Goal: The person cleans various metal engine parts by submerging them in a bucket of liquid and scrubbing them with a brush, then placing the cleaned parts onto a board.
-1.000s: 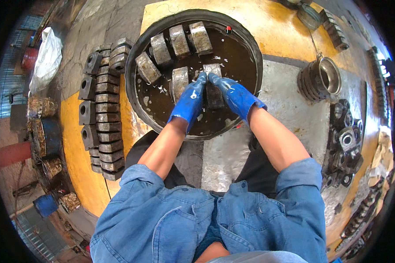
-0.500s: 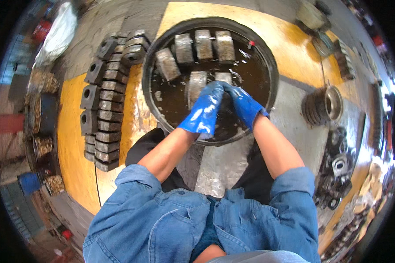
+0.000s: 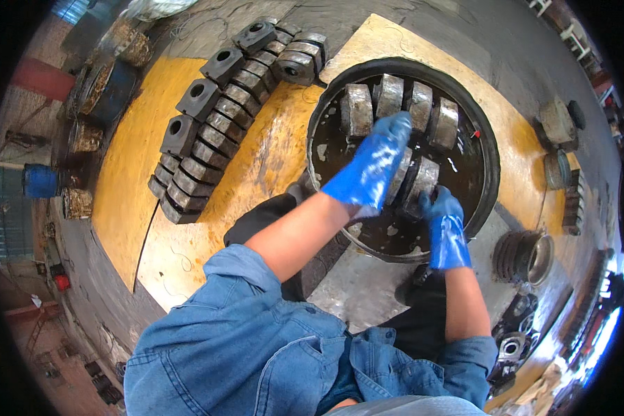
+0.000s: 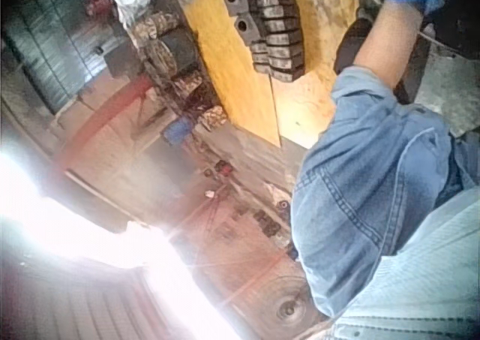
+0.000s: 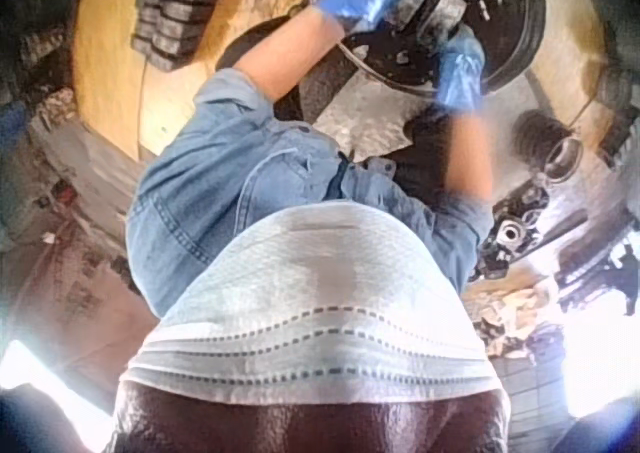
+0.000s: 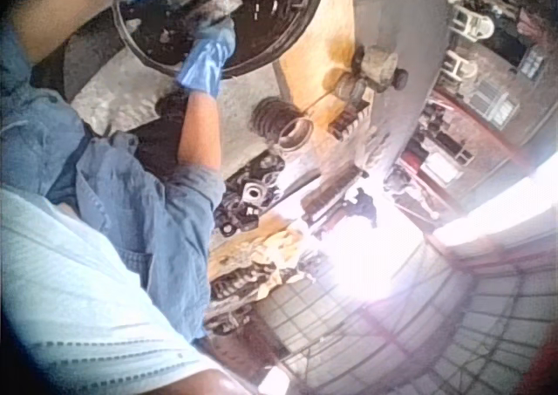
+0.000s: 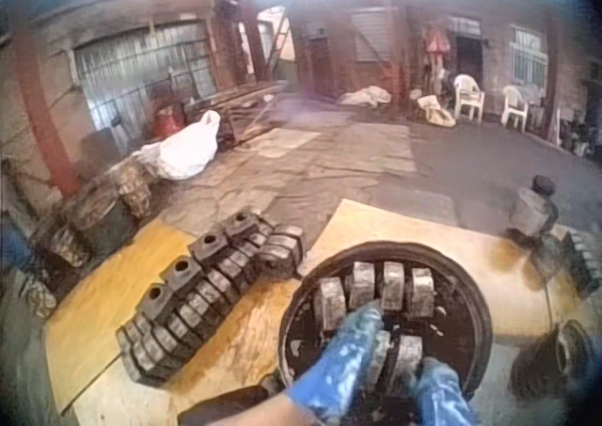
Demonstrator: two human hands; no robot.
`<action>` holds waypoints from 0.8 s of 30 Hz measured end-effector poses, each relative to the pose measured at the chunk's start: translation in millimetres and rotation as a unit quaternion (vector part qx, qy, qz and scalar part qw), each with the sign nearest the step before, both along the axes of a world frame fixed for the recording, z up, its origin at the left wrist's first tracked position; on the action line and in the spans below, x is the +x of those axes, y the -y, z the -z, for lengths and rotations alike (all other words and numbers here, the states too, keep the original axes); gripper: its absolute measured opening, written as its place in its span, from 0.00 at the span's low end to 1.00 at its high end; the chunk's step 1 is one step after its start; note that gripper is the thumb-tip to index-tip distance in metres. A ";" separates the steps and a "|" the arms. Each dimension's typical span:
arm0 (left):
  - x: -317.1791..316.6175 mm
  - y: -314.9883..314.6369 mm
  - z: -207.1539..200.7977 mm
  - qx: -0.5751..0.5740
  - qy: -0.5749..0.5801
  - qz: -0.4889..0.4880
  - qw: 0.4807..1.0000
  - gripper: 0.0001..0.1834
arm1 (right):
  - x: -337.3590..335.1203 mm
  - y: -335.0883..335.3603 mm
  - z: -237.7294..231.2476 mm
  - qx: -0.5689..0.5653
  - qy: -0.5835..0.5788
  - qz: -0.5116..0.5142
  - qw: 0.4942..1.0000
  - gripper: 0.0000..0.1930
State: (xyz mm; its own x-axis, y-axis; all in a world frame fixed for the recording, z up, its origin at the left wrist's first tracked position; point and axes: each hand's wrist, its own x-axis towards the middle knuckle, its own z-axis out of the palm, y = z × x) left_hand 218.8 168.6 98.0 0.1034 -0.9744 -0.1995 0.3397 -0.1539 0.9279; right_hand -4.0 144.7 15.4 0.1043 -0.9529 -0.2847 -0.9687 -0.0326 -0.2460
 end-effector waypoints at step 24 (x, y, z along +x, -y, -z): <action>86.2 -7.7 15.9 0.078 -0.019 -0.060 0.995 0.37 | -78.5 121.6 42.9 -0.037 0.205 0.124 0.970 0.34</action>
